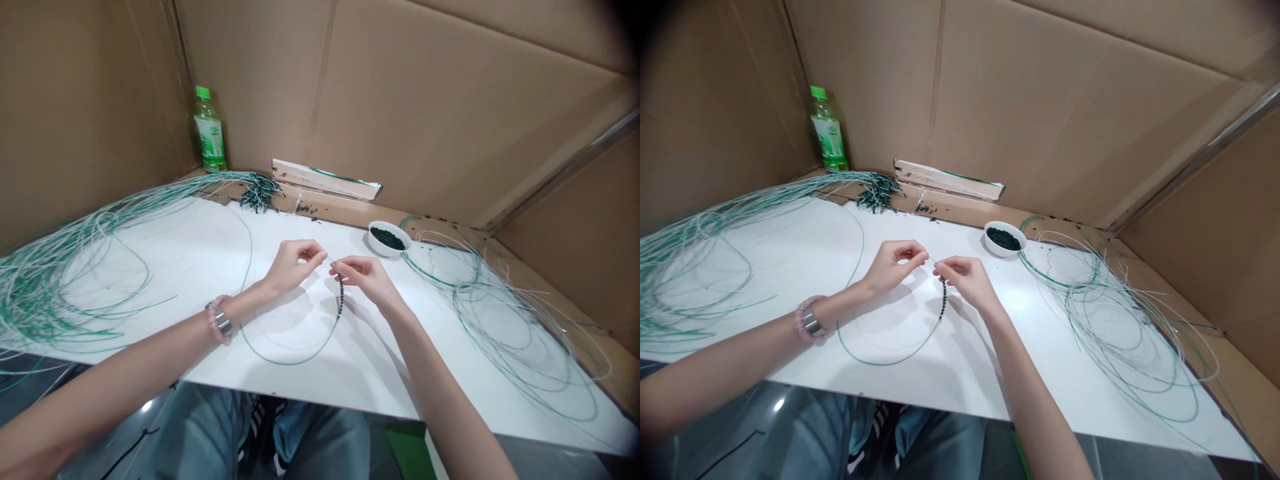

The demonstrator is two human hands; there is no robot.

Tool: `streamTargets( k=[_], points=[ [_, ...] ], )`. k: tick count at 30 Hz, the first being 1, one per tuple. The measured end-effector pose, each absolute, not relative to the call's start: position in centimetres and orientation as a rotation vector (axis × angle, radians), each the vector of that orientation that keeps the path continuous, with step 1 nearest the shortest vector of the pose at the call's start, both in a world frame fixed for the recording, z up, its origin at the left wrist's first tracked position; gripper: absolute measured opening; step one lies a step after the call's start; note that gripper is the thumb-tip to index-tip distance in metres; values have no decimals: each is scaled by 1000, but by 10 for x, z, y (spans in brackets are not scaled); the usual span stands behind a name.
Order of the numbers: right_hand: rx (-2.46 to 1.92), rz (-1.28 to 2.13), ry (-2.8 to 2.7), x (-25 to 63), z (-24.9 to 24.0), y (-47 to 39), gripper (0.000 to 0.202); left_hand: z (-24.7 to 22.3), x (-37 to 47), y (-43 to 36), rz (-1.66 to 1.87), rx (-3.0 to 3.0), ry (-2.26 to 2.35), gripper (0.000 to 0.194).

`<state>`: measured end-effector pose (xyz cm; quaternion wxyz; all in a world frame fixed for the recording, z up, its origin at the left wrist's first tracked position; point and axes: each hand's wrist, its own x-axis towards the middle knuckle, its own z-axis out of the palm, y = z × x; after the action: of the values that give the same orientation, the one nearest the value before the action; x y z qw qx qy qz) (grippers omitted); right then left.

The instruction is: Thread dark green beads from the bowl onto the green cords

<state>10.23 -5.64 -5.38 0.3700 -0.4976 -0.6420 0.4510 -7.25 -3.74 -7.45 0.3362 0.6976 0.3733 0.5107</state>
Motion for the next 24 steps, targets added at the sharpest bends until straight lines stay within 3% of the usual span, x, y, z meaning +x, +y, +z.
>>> streamTargets(
  k=[5,9,15,24],
  points=[
    [-1268,1253,-1728,104,-55,-56,23,-75,-74,-34,1404,1723,975,15],
    [-1189,1272,-1480,105,-58,-53,23,-76,-71,-34,1445,1536,975,16],
    [-1054,1205,-1001,89,-67,-55,22,-80,-51,-51,1267,1281,883,18],
    [-995,1520,-526,69,-65,-67,14,-90,-39,-63,1022,854,708,17]
  ],
)
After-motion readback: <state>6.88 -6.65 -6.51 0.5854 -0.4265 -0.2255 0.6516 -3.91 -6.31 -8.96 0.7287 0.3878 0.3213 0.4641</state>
